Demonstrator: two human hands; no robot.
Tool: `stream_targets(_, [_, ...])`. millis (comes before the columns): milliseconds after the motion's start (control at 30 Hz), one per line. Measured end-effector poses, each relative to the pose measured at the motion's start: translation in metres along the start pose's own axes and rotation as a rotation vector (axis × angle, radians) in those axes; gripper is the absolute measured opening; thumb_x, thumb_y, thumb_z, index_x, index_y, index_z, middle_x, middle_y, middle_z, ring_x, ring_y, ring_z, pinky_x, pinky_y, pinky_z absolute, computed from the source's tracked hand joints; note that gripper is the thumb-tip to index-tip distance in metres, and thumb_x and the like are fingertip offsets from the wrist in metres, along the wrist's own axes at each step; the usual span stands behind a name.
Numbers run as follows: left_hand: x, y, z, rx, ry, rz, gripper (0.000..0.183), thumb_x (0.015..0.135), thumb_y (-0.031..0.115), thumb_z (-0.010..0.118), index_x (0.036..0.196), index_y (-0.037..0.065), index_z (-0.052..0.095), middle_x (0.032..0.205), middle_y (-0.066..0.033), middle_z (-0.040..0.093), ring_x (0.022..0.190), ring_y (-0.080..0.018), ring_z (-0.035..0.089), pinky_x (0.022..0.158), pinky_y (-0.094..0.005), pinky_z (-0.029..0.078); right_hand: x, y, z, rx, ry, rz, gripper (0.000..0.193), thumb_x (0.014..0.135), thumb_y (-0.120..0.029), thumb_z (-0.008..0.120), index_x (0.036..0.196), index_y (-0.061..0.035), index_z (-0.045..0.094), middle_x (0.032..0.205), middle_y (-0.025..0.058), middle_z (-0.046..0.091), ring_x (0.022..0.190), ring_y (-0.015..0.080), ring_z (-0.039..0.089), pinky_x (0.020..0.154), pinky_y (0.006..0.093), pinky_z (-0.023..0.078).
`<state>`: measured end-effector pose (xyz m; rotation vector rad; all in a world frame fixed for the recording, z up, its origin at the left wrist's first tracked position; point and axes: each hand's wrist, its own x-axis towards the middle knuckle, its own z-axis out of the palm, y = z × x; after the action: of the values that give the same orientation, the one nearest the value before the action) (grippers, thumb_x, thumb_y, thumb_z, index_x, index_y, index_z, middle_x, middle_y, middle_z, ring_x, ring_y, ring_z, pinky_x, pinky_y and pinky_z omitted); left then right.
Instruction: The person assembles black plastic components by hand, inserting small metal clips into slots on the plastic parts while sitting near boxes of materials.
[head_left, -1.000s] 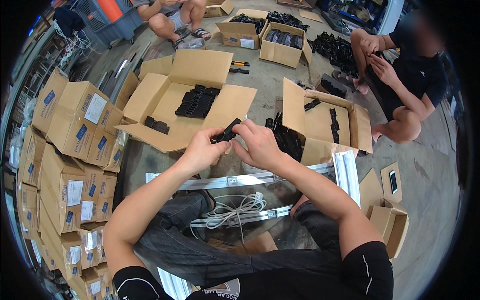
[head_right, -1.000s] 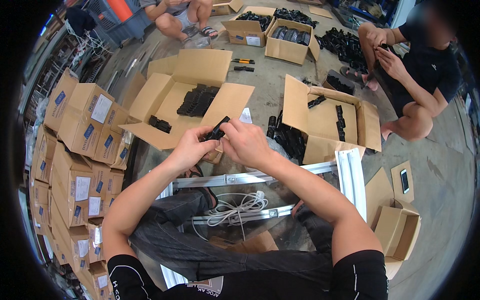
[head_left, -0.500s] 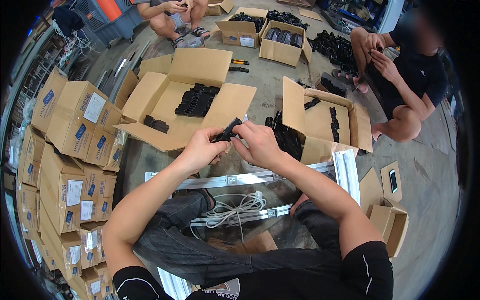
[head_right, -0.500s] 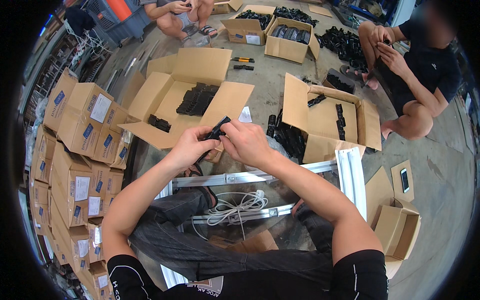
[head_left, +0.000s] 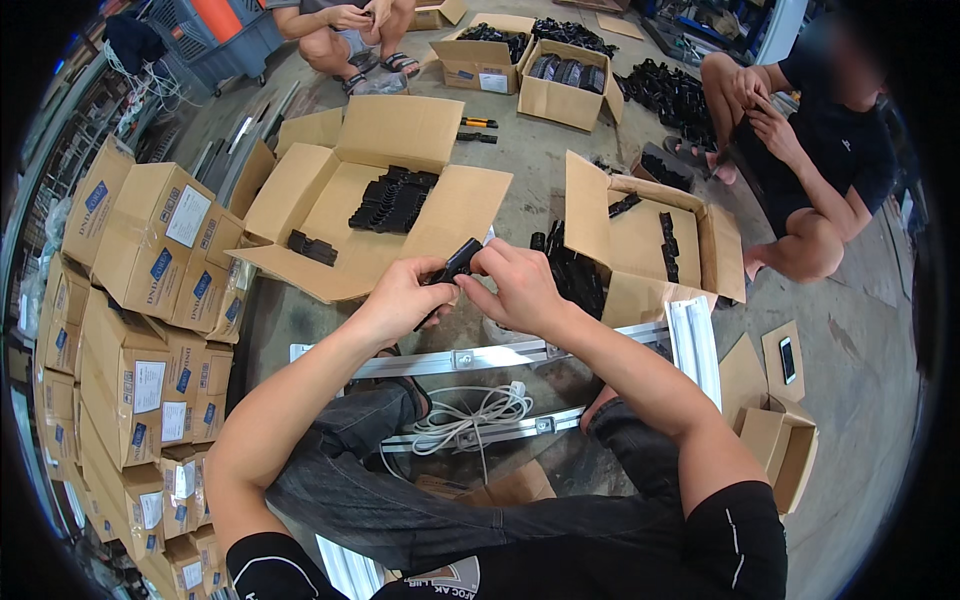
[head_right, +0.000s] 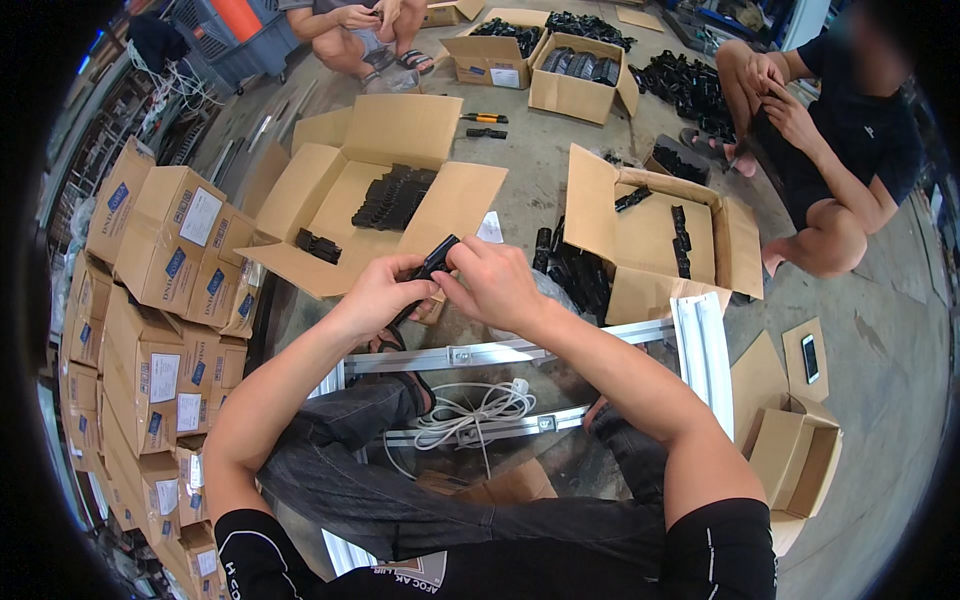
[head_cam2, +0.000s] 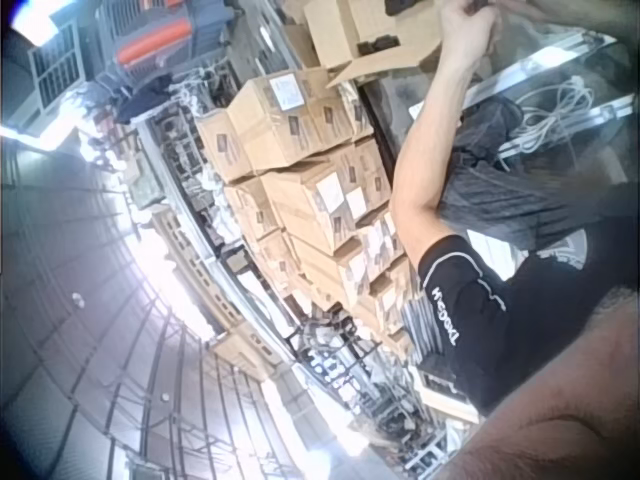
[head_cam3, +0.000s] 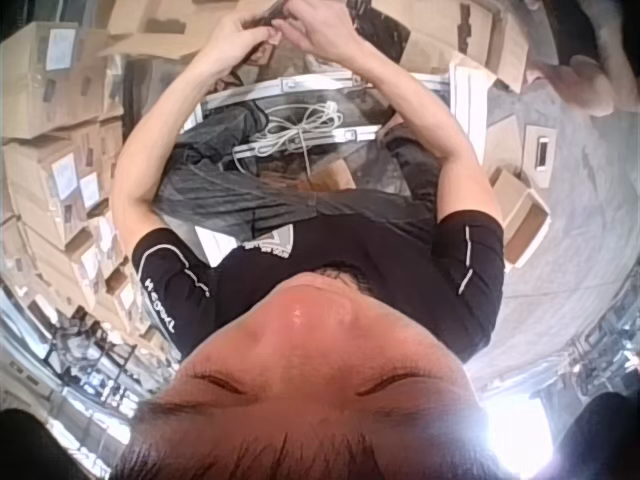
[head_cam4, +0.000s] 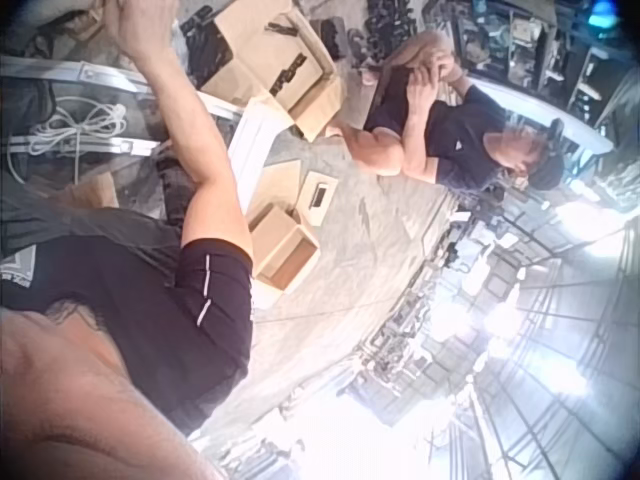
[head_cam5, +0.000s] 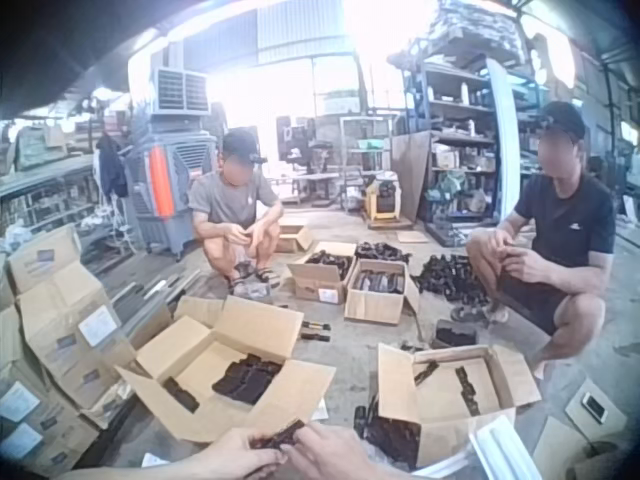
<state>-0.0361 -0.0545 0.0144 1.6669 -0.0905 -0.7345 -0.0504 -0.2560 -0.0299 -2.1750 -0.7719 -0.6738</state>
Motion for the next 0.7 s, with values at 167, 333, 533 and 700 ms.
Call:
stream_targets(167, [0.003, -0.004, -0.004, -0.069, -0.004, -0.013, 0.022, 0.088, 0.004, 0.064, 0.109, -0.004, 0.063, 0.083, -0.0041, 0.064, 0.068, -0.0096, 0.060, 0.057, -0.0242, 0.047, -0.001, 0.001, -0.003, 0.002, 0.005, 0.025, 0.024, 0.076, -0.013, 0.074, 0.093, -0.0043, 0.059, 0.082, 0.0101, 0.060, 0.066, 0.0280, 0.063, 0.055, 0.0364, 0.049])
stream_targets(333, [0.003, -0.001, -0.010, -0.088, 0.009, -0.067, 0.022, 0.086, 0.010, 0.067, 0.106, 0.001, 0.066, 0.084, -0.0032, 0.065, 0.069, -0.0097, 0.063, 0.053, -0.0232, 0.049, 0.006, -0.001, -0.010, 0.021, 0.045, 0.017, 0.038, 0.071, -0.011, 0.074, 0.106, -0.0039, 0.059, 0.105, 0.0155, 0.057, 0.092, 0.0332, 0.060, 0.074, 0.0389, 0.050])
stream_targets(533, [0.001, 0.003, -0.010, -0.035, -0.001, -0.115, 0.021, 0.085, 0.009, 0.068, 0.104, 0.000, 0.066, 0.084, -0.0053, 0.066, 0.066, -0.0110, 0.063, 0.052, -0.0240, 0.049, 0.009, 0.003, -0.015, 0.017, -0.109, -0.117, 0.047, 0.068, -0.010, 0.073, 0.113, -0.0057, 0.059, 0.119, 0.0162, 0.053, 0.107, 0.0352, 0.053, 0.090, 0.0449, 0.044])
stream_targets(700, [0.003, 0.000, -0.009, -0.033, -0.003, -0.099, 0.023, 0.085, 0.008, 0.068, 0.105, -0.001, 0.066, 0.083, -0.0059, 0.066, 0.065, -0.0109, 0.062, 0.052, -0.0242, 0.049, 0.005, 0.006, -0.014, 0.028, -0.144, -0.162, 0.048, 0.068, -0.011, 0.074, 0.113, -0.0065, 0.060, 0.118, 0.0153, 0.054, 0.108, 0.0345, 0.053, 0.090, 0.0446, 0.043])
